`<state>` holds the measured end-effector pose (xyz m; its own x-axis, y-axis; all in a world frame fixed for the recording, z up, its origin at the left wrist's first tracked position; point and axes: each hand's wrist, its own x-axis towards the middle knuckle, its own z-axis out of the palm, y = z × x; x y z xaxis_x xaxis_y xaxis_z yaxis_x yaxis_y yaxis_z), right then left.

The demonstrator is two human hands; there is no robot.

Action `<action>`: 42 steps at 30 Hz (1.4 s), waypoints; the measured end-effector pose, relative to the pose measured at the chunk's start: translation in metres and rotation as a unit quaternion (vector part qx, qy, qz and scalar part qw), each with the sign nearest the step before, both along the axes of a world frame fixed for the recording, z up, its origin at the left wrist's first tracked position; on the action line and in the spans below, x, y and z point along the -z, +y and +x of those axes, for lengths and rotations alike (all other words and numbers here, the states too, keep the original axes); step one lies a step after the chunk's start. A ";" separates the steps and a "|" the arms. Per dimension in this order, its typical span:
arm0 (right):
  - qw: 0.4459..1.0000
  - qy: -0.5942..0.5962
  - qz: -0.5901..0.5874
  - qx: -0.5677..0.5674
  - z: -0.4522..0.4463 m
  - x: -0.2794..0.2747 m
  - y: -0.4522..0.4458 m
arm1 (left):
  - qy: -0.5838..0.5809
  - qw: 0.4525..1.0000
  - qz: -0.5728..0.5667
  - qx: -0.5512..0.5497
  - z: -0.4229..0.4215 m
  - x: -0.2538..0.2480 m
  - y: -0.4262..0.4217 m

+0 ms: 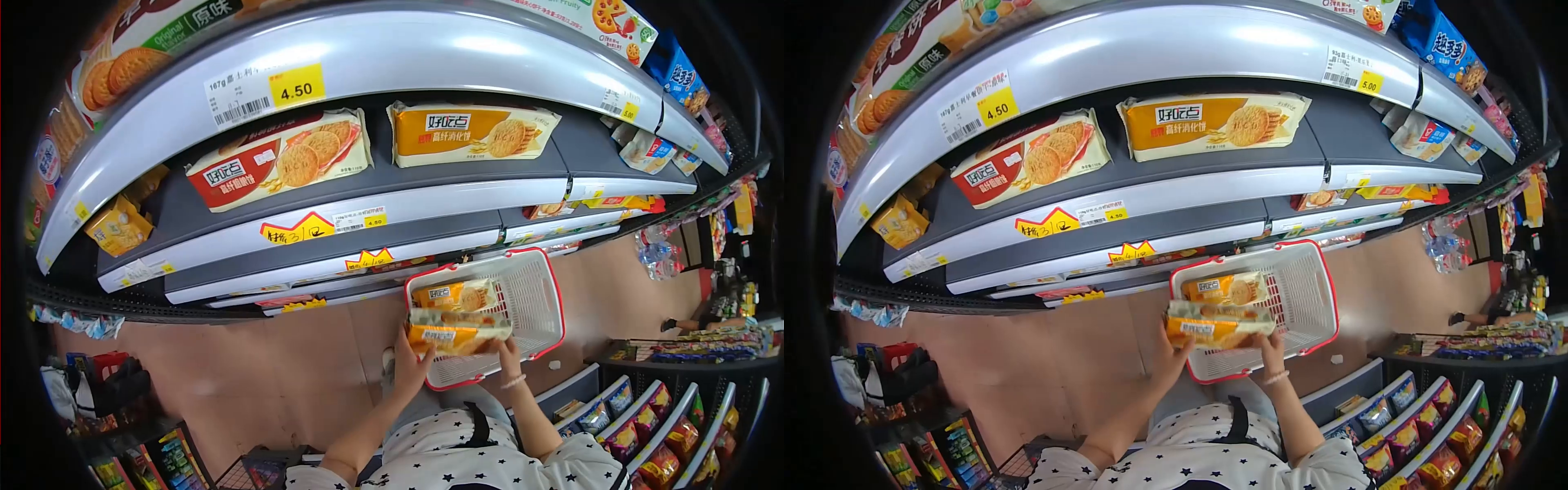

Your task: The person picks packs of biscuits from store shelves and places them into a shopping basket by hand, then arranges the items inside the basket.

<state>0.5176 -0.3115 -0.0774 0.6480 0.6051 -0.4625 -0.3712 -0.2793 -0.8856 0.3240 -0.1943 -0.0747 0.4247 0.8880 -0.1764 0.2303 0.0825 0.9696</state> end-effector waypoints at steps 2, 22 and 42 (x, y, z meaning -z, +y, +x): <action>0.993 0.105 -0.023 0.043 -0.011 -0.016 -0.012 | 0.062 0.998 -0.008 0.022 0.001 0.018 -0.021; 0.923 -0.171 -0.231 -0.255 0.152 0.115 0.074 | 0.293 0.952 -0.040 -0.084 0.140 0.101 0.033; 0.876 -0.437 0.205 -0.008 0.369 -0.017 0.142 | 0.079 0.925 0.351 -0.122 0.388 -0.044 0.086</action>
<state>0.8869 -0.1694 -0.0600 0.6358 0.6172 0.4635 0.4986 0.1300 -0.8570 0.7118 -0.1086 -0.0303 0.2145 0.8736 0.4369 0.4320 -0.4860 0.7597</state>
